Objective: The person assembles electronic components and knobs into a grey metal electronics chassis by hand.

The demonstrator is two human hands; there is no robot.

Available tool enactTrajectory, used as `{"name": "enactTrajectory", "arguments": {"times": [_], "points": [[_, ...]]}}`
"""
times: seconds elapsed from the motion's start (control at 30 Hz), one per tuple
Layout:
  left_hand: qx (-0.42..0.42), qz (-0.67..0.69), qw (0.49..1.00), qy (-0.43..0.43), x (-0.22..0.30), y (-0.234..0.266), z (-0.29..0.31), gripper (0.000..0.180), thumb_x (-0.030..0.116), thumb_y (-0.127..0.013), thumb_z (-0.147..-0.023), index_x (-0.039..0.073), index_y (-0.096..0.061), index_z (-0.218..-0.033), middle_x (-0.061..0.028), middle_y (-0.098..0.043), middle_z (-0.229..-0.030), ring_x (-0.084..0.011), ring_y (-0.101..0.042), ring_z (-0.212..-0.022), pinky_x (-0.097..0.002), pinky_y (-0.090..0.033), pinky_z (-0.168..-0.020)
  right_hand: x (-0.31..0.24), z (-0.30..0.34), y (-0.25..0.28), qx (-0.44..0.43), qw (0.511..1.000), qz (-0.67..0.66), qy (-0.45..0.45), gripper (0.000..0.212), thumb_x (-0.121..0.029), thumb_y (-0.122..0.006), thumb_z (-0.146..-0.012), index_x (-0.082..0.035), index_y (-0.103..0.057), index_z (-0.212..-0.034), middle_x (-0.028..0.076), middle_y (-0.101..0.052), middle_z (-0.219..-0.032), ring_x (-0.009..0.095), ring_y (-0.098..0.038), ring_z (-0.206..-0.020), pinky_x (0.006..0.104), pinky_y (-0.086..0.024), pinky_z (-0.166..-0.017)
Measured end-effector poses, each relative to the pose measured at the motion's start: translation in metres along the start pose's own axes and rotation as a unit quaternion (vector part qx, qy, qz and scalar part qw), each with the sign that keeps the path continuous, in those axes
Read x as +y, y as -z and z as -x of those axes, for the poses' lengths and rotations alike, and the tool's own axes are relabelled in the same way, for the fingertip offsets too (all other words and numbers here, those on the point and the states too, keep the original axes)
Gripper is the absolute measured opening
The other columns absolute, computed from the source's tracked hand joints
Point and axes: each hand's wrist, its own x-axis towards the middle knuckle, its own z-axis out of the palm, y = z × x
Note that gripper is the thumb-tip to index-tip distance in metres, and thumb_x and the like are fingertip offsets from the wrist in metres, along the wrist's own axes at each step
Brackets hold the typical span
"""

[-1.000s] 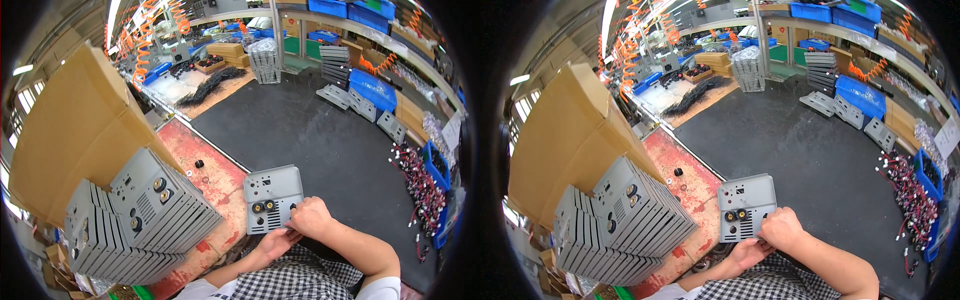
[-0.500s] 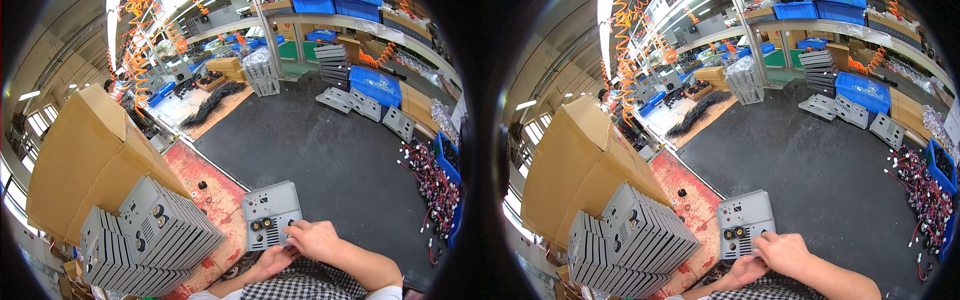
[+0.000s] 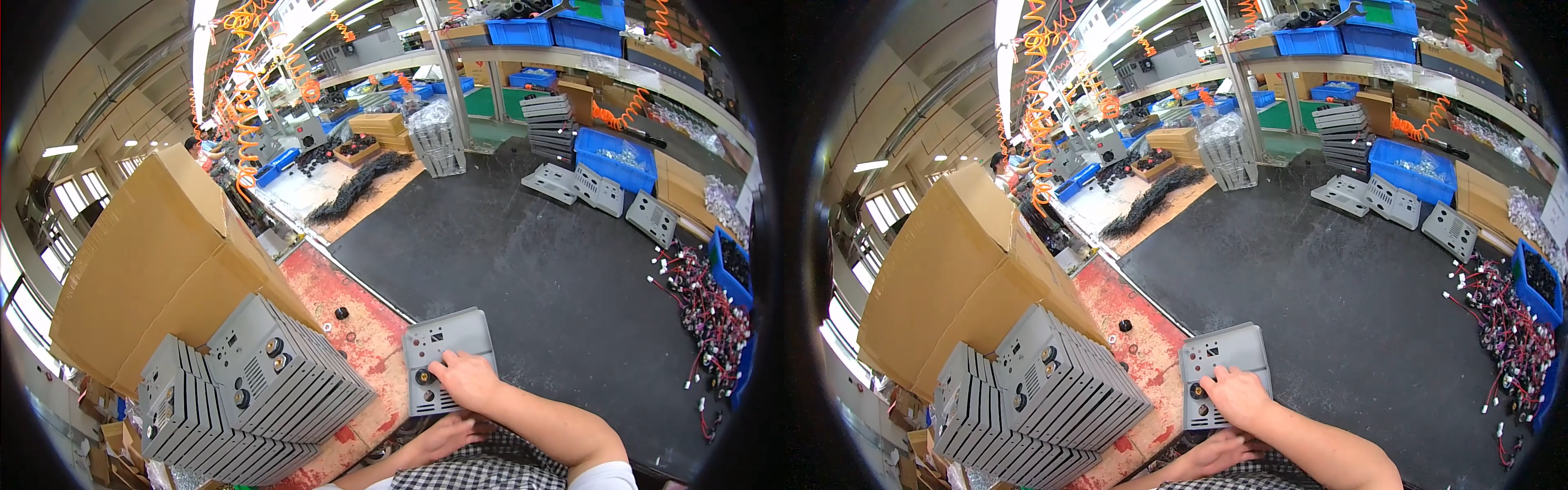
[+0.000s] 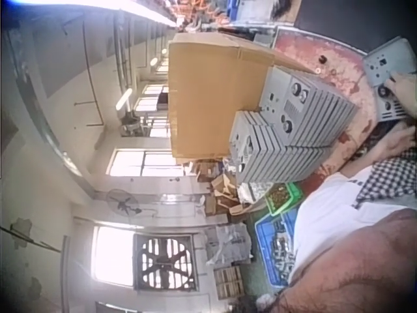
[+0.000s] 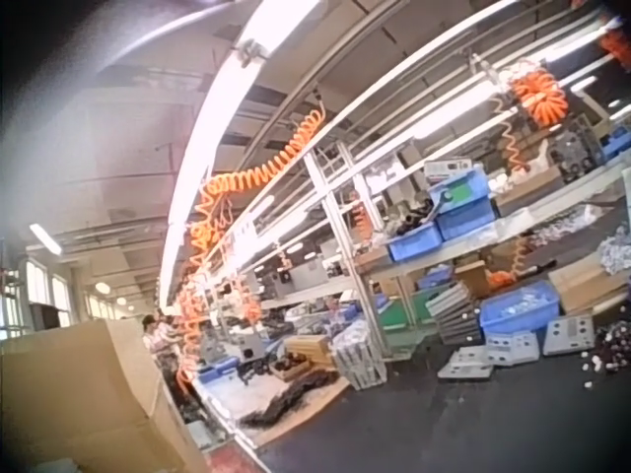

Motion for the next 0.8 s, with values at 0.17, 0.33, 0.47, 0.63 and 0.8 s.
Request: {"name": "enactTrajectory", "arguments": {"times": [0.17,0.33,0.47,0.63,0.8], "points": [[0.108,-0.415,0.903,-0.04,0.034,-0.054,0.037,0.027,0.01,-0.059,-0.089,0.0,-0.053,-0.114,-0.0078,-0.059,-0.107,-0.0125,-0.058,-0.093,-0.0259,-0.047,-0.083,-0.001,0.021,0.011,0.064,0.987,-0.143,-0.035,0.031,-0.01,-0.06,-0.073,-0.009,-0.052,-0.103,0.015,-0.053,-0.093,0.033,-0.06,-0.086,0.0435,-0.05,-0.072],[0.205,-0.581,0.709,-0.343,0.052,-0.071,0.018,0.02,-0.004,-0.063,-0.081,-0.002,-0.056,-0.1,-0.0102,-0.054,-0.107,-0.0152,-0.055,-0.096,-0.0271,-0.048,-0.082,-0.016,0.052,0.023,0.115,0.954,-0.273,-0.037,0.039,-0.004,-0.064,-0.07,-0.007,-0.05,-0.106,0.018,-0.05,-0.098,0.036,-0.058,-0.087,0.0438,-0.05,-0.073],[0.169,-0.56,0.709,-0.394,0.049,-0.065,0.002,0.019,0.001,-0.063,-0.084,-0.003,-0.06,-0.102,-0.0112,-0.056,-0.109,-0.0171,-0.058,-0.098,-0.0278,-0.051,-0.082,-0.014,0.063,0.035,0.227,0.947,-0.227,-0.004,0.041,-0.008,-0.073,-0.068,-0.004,-0.054,-0.104,0.014,-0.056,-0.094,0.029,-0.061,-0.08,0.0376,-0.052,-0.068],[0.122,-0.183,0.939,-0.266,0.043,-0.08,-0.013,0.017,0.008,-0.054,-0.092,-0.001,-0.061,-0.104,-0.0104,-0.062,-0.107,-0.0196,-0.059,-0.099,-0.0378,-0.048,-0.091,0.001,0.076,0.033,0.325,0.893,-0.301,-0.073,0.033,-0.012,-0.077,-0.065,-0.002,-0.061,-0.092,0.011,-0.06,-0.079,0.024,-0.061,-0.065,0.0314,-0.052,-0.059],[0.107,-0.077,0.973,-0.192,0.039,-0.078,-0.019,0.013,0.01,-0.055,-0.091,0.004,-0.061,-0.1,-0.0084,-0.064,-0.1,-0.0188,-0.06,-0.097,-0.0375,-0.049,-0.09,0.006,0.078,0.037,0.359,0.916,-0.175,-0.026,0.027,-0.006,-0.075,-0.063,-0.003,-0.066,-0.089,0.008,-0.061,-0.073,0.024,-0.061,-0.067,0.0314,-0.05,-0.056]]}}
